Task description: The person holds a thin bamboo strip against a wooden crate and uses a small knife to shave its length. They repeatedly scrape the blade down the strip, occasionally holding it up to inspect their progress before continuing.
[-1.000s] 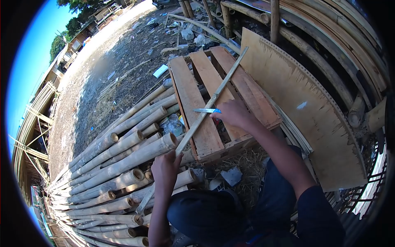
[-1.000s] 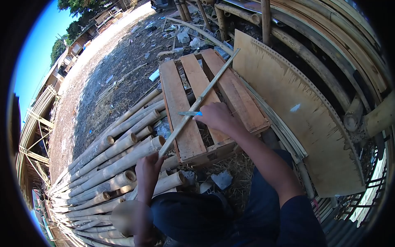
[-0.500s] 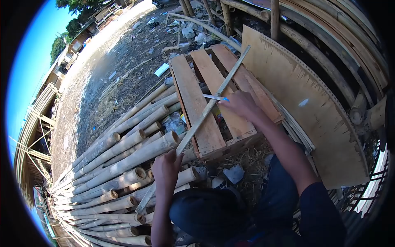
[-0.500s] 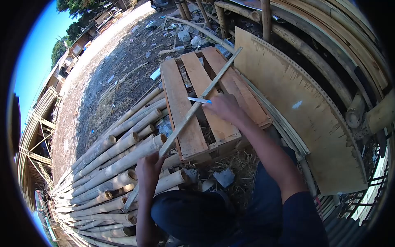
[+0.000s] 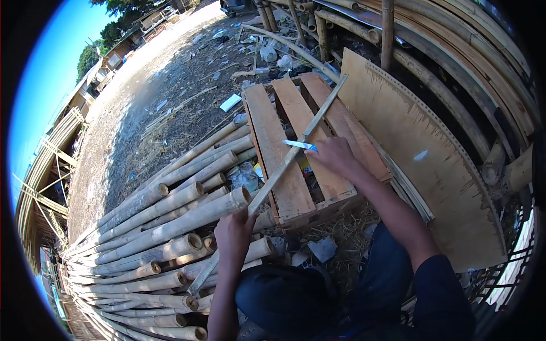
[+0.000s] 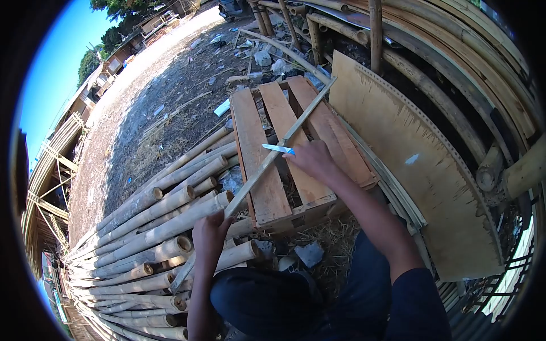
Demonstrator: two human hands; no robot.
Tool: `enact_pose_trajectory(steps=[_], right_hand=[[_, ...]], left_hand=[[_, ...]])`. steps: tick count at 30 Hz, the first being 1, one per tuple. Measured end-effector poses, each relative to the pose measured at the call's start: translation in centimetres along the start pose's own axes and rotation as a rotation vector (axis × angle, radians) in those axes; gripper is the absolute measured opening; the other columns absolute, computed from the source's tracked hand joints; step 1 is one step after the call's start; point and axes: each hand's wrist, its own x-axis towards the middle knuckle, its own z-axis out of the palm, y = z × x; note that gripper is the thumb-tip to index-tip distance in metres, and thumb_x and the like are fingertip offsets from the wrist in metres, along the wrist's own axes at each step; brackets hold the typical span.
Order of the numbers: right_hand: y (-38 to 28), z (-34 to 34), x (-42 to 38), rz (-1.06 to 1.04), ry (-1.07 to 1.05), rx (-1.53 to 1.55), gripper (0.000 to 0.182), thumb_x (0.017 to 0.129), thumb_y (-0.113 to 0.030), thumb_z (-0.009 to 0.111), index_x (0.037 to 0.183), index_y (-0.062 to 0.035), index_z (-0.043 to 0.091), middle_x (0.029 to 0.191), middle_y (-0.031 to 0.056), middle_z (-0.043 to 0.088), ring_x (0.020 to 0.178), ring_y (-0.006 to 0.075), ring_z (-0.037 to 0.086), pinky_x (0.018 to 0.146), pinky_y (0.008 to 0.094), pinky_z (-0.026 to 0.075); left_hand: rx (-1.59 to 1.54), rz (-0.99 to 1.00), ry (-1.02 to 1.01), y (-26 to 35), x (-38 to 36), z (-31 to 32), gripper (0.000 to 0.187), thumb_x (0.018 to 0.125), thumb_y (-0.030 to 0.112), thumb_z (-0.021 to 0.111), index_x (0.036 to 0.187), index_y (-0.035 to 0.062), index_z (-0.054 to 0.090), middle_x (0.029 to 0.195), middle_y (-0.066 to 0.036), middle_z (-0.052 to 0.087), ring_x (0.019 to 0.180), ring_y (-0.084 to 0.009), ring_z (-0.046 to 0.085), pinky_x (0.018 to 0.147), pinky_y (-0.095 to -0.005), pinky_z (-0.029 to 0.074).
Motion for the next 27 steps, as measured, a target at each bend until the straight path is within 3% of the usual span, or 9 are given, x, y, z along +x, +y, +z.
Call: enact_pose_trajectory(steps=[2,3,6,8,10,11,18,20,27], right_hand=[[-1.4,0.8,-1.2,-0.216,-0.015,0.043,0.051,0.091,-0.054,0.056,0.072,-0.0083,0.071,0.058,0.0134,0.063,0.059,0.0298,0.067,0.054,0.0423,0.051],[-0.1,0.9,-0.6,-0.043,0.084,-0.046,0.050,0.090,-0.053,0.058,0.072,-0.0083,0.071,0.059,0.0119,0.064,0.058,0.0283,0.067,0.054,0.0402,0.051],[-0.2,-0.2,0.5,0.032,0.006,-0.051,0.049,0.089,-0.053,0.059,0.071,-0.0087,0.071,0.059,0.0117,0.064,0.058,0.0290,0.067,0.054,0.0404,0.051],[-0.1,1.4,-0.1,-0.112,0.074,0.065,0.049,0.090,-0.053,0.058,0.070,-0.0093,0.071,0.060,0.0113,0.065,0.058,0.0288,0.067,0.053,0.0404,0.050],[1.5,0.8,0.6,-0.008,0.119,0.052,0.048,0.090,-0.053,0.059,0.071,-0.0101,0.071,0.061,0.0111,0.065,0.057,0.0288,0.066,0.053,0.0416,0.050],[2.2,-0.8,0.8,-0.014,0.013,0.016,0.047,0.089,-0.053,0.060,0.075,-0.0100,0.071,0.064,0.0121,0.066,0.059,0.0292,0.067,0.056,0.0431,0.050],[-0.5,-1.8,-0.5,0.103,-0.062,0.090,0.045,0.087,-0.052,0.063,0.080,-0.0072,0.069,0.071,0.0142,0.067,0.070,0.0298,0.068,0.061,0.0433,0.051],[-0.2,-1.9,-0.5,0.066,-0.034,0.081,0.042,0.085,-0.047,0.068,0.082,-0.0058,0.068,0.072,0.0146,0.067,0.073,0.0302,0.068,0.064,0.0433,0.052],[1.5,-1.7,-1.1,0.066,0.039,0.216,0.026,0.083,-0.032,0.072,0.085,-0.0058,0.068,0.082,0.0150,0.068,0.082,0.0336,0.066,0.074,0.0459,0.051]], left_hand=[[-0.027,-0.013,-0.005,0.0,-0.3,0.0,0.035,0.085,0.035,0.070,0.075,0.0028,0.061,0.065,-0.016,0.062,0.068,-0.0379,0.062,0.063,-0.0479,0.047],[-0.025,-0.017,-0.012,-0.1,-0.3,0.2,0.035,0.085,0.035,0.070,0.075,0.0028,0.061,0.065,-0.016,0.062,0.068,-0.0379,0.062,0.063,-0.0479,0.047],[-0.040,0.044,0.035,-0.2,0.3,0.3,0.034,0.084,0.034,0.070,0.078,0.0011,0.064,0.065,-0.018,0.059,0.064,-0.0377,0.059,0.059,-0.0455,0.044],[0.001,0.001,0.021,0.4,-0.2,-0.2,0.033,0.086,0.034,0.069,0.075,0.0032,0.061,0.065,-0.017,0.062,0.068,-0.0378,0.063,0.063,-0.0474,0.048],[0.007,-0.056,-0.060,0.0,-0.6,0.0,0.032,0.086,0.034,0.069,0.076,0.0039,0.062,0.066,-0.016,0.062,0.068,-0.0375,0.064,0.062,-0.0472,0.049],[-0.010,-0.037,-0.045,-0.3,-0.6,0.4,0.031,0.086,0.034,0.069,0.077,0.0042,0.063,0.066,-0.016,0.063,0.068,-0.0371,0.064,0.062,-0.0470,0.049],[-0.068,0.002,0.051,-0.1,-0.2,0.3,0.033,0.082,0.033,0.073,0.079,0.0012,0.066,0.064,-0.018,0.059,0.061,-0.0369,0.060,0.058,-0.0448,0.044],[-0.023,-0.064,-0.050,0.0,-0.3,-0.3,0.032,0.082,0.033,0.073,0.083,0.0019,0.069,0.065,-0.018,0.060,0.062,-0.0369,0.061,0.059,-0.0445,0.045],[-0.035,-0.025,0.023,-0.1,-0.5,0.1,0.031,0.082,0.035,0.073,0.090,0.0045,0.072,0.064,-0.017,0.061,0.063,-0.0375,0.062,0.061,-0.0443,0.048]])
